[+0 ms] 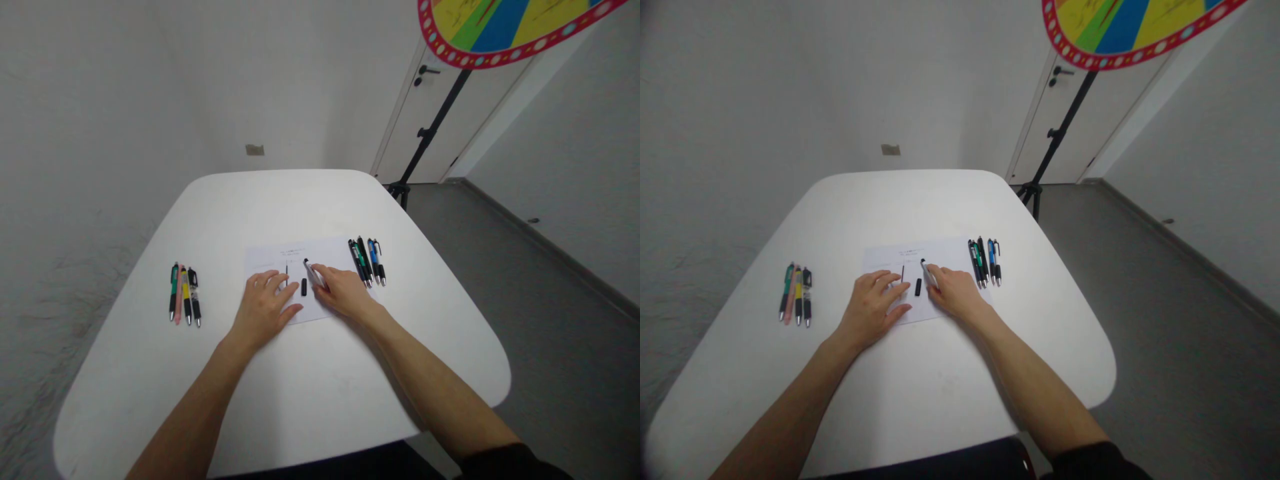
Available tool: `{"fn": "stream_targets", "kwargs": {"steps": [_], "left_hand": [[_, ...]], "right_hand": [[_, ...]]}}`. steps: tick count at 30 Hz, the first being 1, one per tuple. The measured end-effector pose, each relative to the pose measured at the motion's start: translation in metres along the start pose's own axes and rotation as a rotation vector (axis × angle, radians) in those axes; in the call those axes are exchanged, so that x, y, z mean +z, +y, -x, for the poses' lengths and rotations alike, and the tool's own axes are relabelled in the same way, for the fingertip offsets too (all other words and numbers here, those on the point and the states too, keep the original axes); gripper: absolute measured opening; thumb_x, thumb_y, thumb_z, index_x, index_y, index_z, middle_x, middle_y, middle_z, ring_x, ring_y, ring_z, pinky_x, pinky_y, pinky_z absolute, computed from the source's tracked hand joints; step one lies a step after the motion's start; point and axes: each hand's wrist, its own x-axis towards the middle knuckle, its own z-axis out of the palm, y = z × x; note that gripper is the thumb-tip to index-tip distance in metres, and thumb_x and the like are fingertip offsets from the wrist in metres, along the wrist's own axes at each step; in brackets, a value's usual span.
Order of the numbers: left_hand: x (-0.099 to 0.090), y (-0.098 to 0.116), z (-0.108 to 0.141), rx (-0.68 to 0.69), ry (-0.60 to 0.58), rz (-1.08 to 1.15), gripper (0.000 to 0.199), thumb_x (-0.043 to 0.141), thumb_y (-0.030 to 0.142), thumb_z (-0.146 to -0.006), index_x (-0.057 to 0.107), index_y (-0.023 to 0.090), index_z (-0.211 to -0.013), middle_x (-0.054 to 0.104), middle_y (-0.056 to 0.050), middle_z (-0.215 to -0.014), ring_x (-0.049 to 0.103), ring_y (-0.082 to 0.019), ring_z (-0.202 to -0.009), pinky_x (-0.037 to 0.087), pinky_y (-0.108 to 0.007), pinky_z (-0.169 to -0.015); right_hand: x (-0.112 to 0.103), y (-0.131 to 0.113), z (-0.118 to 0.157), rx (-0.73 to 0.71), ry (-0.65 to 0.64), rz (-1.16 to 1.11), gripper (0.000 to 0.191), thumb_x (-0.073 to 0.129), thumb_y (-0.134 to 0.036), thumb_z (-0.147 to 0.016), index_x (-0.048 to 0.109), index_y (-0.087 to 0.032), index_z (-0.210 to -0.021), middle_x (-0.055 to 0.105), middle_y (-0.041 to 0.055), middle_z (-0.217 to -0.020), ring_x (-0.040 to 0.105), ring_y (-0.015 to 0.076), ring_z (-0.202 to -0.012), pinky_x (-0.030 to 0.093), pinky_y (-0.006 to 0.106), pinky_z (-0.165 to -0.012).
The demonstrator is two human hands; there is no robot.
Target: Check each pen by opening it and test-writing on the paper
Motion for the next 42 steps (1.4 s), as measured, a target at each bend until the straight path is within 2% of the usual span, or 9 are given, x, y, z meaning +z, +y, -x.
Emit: {"fn": "stream_targets", "kwargs": {"steps": [4, 7, 12, 16, 18, 21, 26, 32, 42], "left_hand": [[0.005, 0.016, -0.006, 0.109, -0.108, -0.076, 0.035, 0.07, 0.038, -0.083, 0.065, 0.026, -0.116, 0.067, -0.011, -0.12, 0.055, -0.033, -0.12, 0.036, -0.057, -0.107], [0.008, 0.02, -0.01, 0.119, -0.13, -0.083, 0.035, 0.071, 0.038, -0.083, 0.066, 0.024, -0.114, 0.069, -0.011, -0.115, 0.056, -0.033, -0.12, 0.035, -0.059, -0.108], [0.011, 0.021, -0.012, 0.178, -0.108, -0.066, 0.028, 0.07, 0.031, -0.084, 0.067, 0.022, -0.111, 0.072, -0.01, -0.106, 0.06, -0.031, -0.115, 0.036, -0.059, -0.108], [0.014, 0.019, -0.01, 0.167, -0.043, -0.011, 0.017, 0.066, 0.023, -0.086, 0.069, 0.022, -0.103, 0.075, -0.007, -0.099, 0.064, -0.029, -0.109, 0.039, -0.056, -0.105], [0.015, 0.016, -0.009, 0.116, 0.01, 0.044, 0.014, 0.065, 0.02, -0.087, 0.07, 0.024, -0.1, 0.076, -0.005, -0.096, 0.065, -0.027, -0.105, 0.04, -0.054, -0.102], [0.012, 0.011, -0.007, -0.032, 0.115, 0.142, 0.012, 0.063, 0.019, -0.087, 0.071, 0.025, -0.094, 0.076, -0.004, -0.088, 0.067, -0.024, -0.097, 0.044, -0.049, -0.097], [0.007, 0.004, -0.005, -0.329, 0.252, 0.368, 0.008, 0.063, 0.025, -0.087, 0.07, 0.022, -0.089, 0.075, -0.004, -0.086, 0.068, -0.02, -0.085, 0.052, -0.038, -0.083], [0.011, 0.001, -0.003, -0.605, 0.291, 0.636, 0.016, 0.067, 0.035, -0.081, 0.07, 0.021, -0.088, 0.076, -0.002, -0.084, 0.071, -0.019, -0.079, 0.057, -0.032, -0.075], [0.009, 0.003, -0.004, -0.654, 0.271, 0.671, 0.017, 0.069, 0.037, -0.077, 0.073, 0.022, -0.085, 0.076, -0.001, -0.081, 0.07, -0.019, -0.077, 0.056, -0.032, -0.074]], "right_hand": [[0.004, 0.002, -0.002, -0.039, -0.032, 0.023, 0.044, 0.049, -0.016, -0.089, 0.054, -0.021, -0.133, 0.073, 0.0124, -0.107, 0.067, 0.0228, -0.084, 0.04, 0.03, -0.072], [0.006, 0.006, -0.003, -0.037, -0.01, -0.087, 0.041, 0.052, -0.016, -0.086, 0.058, -0.021, -0.126, 0.074, 0.0086, -0.097, 0.065, 0.0202, -0.079, 0.039, 0.029, -0.071], [0.009, 0.006, -0.005, 0.059, 0.227, -0.539, 0.037, 0.05, -0.021, -0.085, 0.057, -0.018, -0.121, 0.061, -0.0027, -0.067, 0.054, 0.014, -0.061, 0.038, 0.026, -0.064], [0.011, 0.005, -0.011, 0.173, 0.404, -0.996, 0.036, 0.054, -0.031, -0.082, 0.053, -0.02, -0.117, 0.052, -0.0081, -0.058, 0.045, 0.0115, -0.051, 0.035, 0.025, -0.053], [0.011, 0.003, -0.013, 0.255, 0.426, -1.176, 0.041, 0.057, -0.033, -0.08, 0.05, -0.022, -0.119, 0.056, -0.0083, -0.059, 0.04, 0.01, -0.047, 0.032, 0.023, -0.048], [0.009, 0.0, -0.014, 0.35, 0.384, -1.443, 0.052, 0.064, -0.033, -0.075, 0.047, -0.023, -0.123, 0.064, -0.0061, -0.067, 0.039, 0.008, -0.045, 0.031, 0.022, -0.044], [0.011, -0.009, -0.012, 0.358, 0.271, -1.817, 0.055, 0.075, -0.021, -0.066, 0.051, -0.02, -0.116, 0.07, 0.0, -0.081, 0.057, 0.0099, -0.056, 0.047, 0.022, -0.05], [0.018, -0.016, -0.01, 0.378, 0.23, -1.91, 0.038, 0.076, -0.015, -0.066, 0.054, -0.02, -0.095, 0.072, 0.0029, -0.084, 0.065, 0.0111, -0.065, 0.053, 0.021, -0.058], [0.014, -0.021, -0.007, 0.343, 0.163, -1.945, 0.027, 0.081, -0.023, -0.064, 0.061, -0.02, -0.083, 0.074, 0.0027, -0.083, 0.066, 0.0122, -0.069, 0.055, 0.024, -0.062]]}}
